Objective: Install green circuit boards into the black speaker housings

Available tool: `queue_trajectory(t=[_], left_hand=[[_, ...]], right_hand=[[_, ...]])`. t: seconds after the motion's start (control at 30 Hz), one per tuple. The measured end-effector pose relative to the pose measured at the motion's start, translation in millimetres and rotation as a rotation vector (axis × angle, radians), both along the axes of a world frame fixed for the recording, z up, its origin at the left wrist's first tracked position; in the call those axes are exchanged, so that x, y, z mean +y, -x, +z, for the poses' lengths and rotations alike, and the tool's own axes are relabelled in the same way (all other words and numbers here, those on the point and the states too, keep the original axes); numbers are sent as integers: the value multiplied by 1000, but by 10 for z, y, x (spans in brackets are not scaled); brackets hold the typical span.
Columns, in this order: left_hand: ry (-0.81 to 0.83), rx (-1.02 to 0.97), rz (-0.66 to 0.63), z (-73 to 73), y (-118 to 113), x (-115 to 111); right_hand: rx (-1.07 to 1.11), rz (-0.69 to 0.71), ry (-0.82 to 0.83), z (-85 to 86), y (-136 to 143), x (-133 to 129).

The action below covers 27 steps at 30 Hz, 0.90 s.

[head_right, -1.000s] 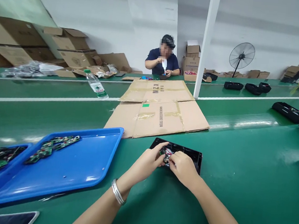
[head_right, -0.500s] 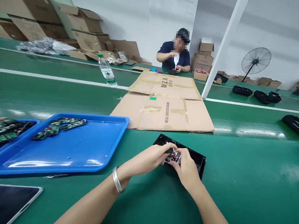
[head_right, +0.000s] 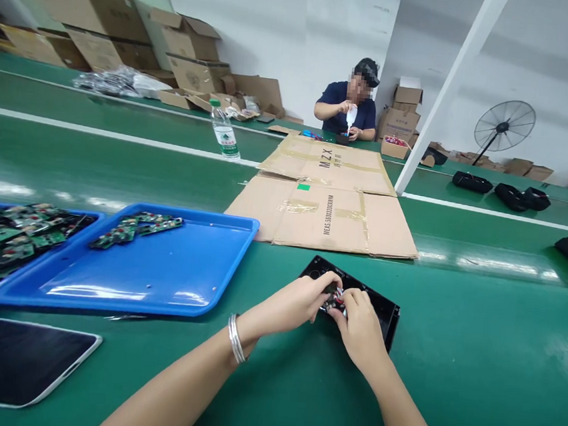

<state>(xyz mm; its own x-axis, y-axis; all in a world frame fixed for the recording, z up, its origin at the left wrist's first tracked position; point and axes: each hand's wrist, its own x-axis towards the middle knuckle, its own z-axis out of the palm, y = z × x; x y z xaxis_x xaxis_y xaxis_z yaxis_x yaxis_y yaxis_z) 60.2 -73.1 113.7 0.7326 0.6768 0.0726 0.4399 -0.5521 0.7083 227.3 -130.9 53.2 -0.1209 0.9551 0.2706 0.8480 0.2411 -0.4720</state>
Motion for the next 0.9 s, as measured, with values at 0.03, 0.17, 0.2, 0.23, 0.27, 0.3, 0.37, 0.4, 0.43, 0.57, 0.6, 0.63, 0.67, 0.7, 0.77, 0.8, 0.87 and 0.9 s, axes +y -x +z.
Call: queue_trajectory(t=[0.03,0.17,0.2,0.23,0.27,0.3,0.37,0.4,0.43,0.57,0.6,0.63,0.67,0.7,0.77,0.8,0.87,0.9], left_hand=[[63,-15,28,9,8,9],[212,-68,111,24,41,54],[218,-74,128,19,47,63],[221,-81,151,9,51,71],[227,-90,180,-4,51,76],[239,-105,214,-19,47,80],[274,-142,279,-48,28,84],[285,-159,305,-60,14,83],[285,-171,323,-68,-3,79],[199,-143,355,-70,-73,38],[171,-129,353,-67,-87,23],[146,-118,347,-64,-98,9],[125,-110,339,-62,-106,-5],[110,-105,330,-60,-112,-16],[93,-96,314,-56,-120,-33],[86,-90,308,-54,-122,-38],[70,-79,288,-49,-126,-44],[59,-74,276,-47,-127,-46]], right_hand=[[-13,-10,-3,7,-8,6],[18,-55,97,27,-27,14],[66,-75,122,23,-34,15],[126,-102,135,15,-44,18],[189,-134,139,3,-57,23],[252,-166,138,-11,-73,28],[373,-217,126,-41,-110,43],[434,-234,120,-54,-128,49],[494,-240,119,-63,-145,54],[605,-220,124,-40,-172,35],[592,-217,120,-20,-166,23],[574,-214,110,3,-156,9],[549,-205,96,27,-142,-4],[517,-187,81,51,-125,-16],[429,-127,42,90,-88,-32],[378,-94,19,102,-72,-36],[295,-50,-24,113,-46,-40],[270,-39,-39,112,-37,-42]])
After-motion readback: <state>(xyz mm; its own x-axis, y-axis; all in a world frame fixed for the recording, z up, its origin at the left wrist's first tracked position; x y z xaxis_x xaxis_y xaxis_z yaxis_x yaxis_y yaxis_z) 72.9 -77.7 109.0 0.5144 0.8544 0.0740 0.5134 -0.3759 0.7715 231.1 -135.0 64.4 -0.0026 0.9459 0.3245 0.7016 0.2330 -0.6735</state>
